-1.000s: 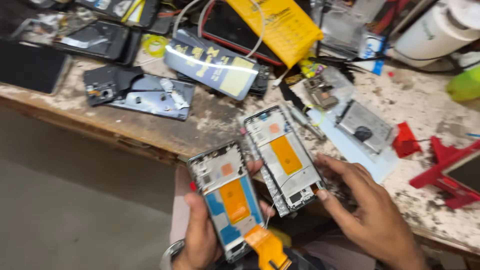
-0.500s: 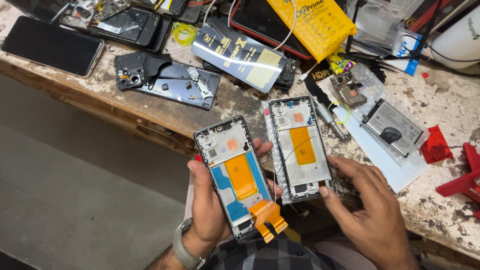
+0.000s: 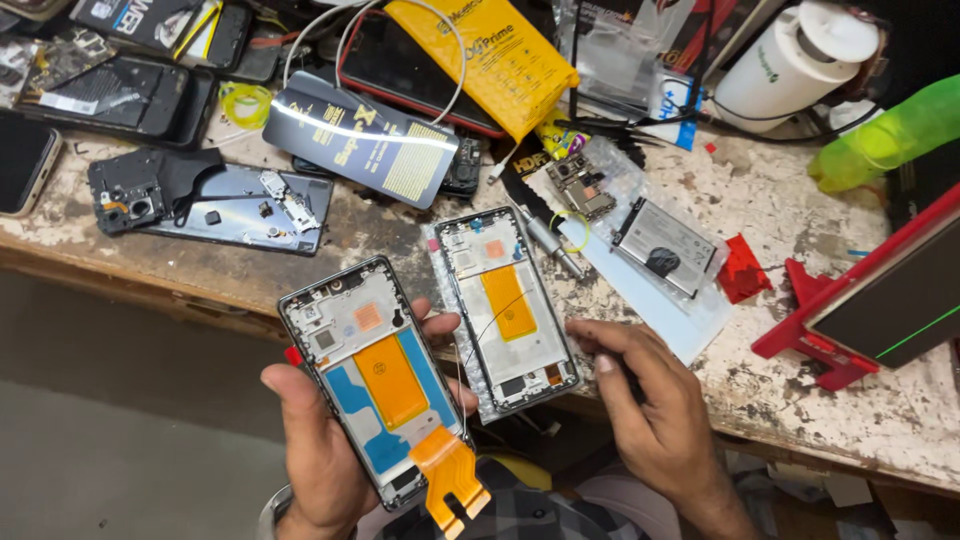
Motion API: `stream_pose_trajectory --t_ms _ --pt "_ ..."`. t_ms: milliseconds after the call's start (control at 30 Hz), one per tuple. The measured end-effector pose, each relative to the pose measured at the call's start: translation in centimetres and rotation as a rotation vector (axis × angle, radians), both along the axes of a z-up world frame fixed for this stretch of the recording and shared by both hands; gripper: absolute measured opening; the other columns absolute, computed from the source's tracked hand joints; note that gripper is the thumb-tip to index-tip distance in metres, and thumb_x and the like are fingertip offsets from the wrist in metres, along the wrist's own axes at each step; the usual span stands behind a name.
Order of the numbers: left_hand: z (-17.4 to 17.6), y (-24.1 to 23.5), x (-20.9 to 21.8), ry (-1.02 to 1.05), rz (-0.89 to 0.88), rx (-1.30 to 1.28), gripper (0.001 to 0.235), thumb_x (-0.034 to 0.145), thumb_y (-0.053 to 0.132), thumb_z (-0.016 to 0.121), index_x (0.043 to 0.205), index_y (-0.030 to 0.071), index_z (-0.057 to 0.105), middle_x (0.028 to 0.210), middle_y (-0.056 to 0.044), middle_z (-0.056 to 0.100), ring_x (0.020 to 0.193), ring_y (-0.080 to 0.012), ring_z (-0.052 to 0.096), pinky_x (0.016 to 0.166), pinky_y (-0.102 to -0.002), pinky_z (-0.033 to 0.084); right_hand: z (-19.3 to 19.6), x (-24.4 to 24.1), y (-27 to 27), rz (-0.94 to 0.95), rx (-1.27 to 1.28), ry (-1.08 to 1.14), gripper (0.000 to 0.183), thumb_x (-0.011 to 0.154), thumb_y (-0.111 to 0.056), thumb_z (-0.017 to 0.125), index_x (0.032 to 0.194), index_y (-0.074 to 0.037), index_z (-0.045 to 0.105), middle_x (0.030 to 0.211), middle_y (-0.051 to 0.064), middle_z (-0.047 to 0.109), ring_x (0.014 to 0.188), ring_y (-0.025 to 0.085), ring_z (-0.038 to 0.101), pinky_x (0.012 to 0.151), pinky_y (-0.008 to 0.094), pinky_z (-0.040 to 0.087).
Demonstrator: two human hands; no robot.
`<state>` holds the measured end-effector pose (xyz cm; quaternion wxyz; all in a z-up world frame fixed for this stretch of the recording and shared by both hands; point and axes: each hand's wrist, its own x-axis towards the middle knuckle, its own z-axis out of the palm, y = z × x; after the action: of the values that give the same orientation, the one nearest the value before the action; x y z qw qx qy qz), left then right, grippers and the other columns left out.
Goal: The person is repairing a smartphone by peeling off an orange protective film from the back of the device and using tweezers to adjust internal components. The work is performed on a cluttered workbench with various phone parts and tools visible.
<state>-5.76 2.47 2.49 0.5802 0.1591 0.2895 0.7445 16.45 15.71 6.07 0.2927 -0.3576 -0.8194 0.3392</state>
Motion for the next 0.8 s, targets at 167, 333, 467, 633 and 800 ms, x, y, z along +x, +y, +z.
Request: stream_pose_trajectory --t_ms 167,333,467,633,800 --pt "0.7 -0.3 0.7 0.013 -0.022 0.002 0.119 0.083 0.088 0.030 0.156 -0.006 0.035 0.142 -0.028 0.055 0.094 -0.0375 0.069 0.079 -0.049 0.059 -0.2 0.4 -0.1 -0.017 -0.034 0.030 0.031 0.097 -0.001 0.054 0.125 -0.001 0.068 0.114 0.013 0.075 0.104 0.021 0.074 0.090 0.032 0.057" --pt "1.5 -0.7 2.2 0.000 0.029 0.004 0.118 0.083 0.088 0.034 0.155 -0.006 0.036 0.136 -0.031 0.059 0.089 -0.0393 0.070 0.075 -0.049 0.059 -0.2 0.7 -0.1 -0.016 -0.060 0.086 0.030 0.096 0.000 0.054 0.122 -0.001 0.068 0.112 0.012 0.076 0.103 0.021 0.075 0.090 0.032 0.057" --pt "1.6 -0.9 3.4 -0.049 0.150 -0.006 0.116 0.086 0.087 0.037 0.157 -0.005 0.036 0.133 -0.033 0.061 0.082 -0.0404 0.070 0.070 -0.049 0.060 0.1 0.6 0.0 -0.014 -0.082 0.094 0.028 0.096 0.000 0.054 0.119 -0.002 0.070 0.109 0.012 0.076 0.101 0.020 0.076 0.089 0.032 0.058" --pt "0.5 -0.8 1.9 -0.074 0.133 -0.029 0.119 0.086 0.088 0.036 0.154 -0.011 0.038 0.131 -0.032 0.061 0.084 -0.0407 0.070 0.069 -0.048 0.058 0.0 0.5 0.1 -0.026 -0.100 0.072 0.028 0.094 0.000 0.056 0.118 -0.002 0.071 0.112 0.012 0.076 0.104 0.021 0.075 0.091 0.033 0.056" --pt "0.8 0.4 0.3 -0.045 -0.025 -0.002 0.121 0.081 0.089 0.036 0.156 -0.005 0.033 0.138 -0.031 0.056 0.092 -0.0394 0.070 0.079 -0.049 0.058 0.3 0.3 0.4 0.013 -0.037 0.004 0.033 0.085 -0.006 0.072 0.117 -0.002 0.070 0.115 0.013 0.075 0.108 0.023 0.072 0.094 0.035 0.055"
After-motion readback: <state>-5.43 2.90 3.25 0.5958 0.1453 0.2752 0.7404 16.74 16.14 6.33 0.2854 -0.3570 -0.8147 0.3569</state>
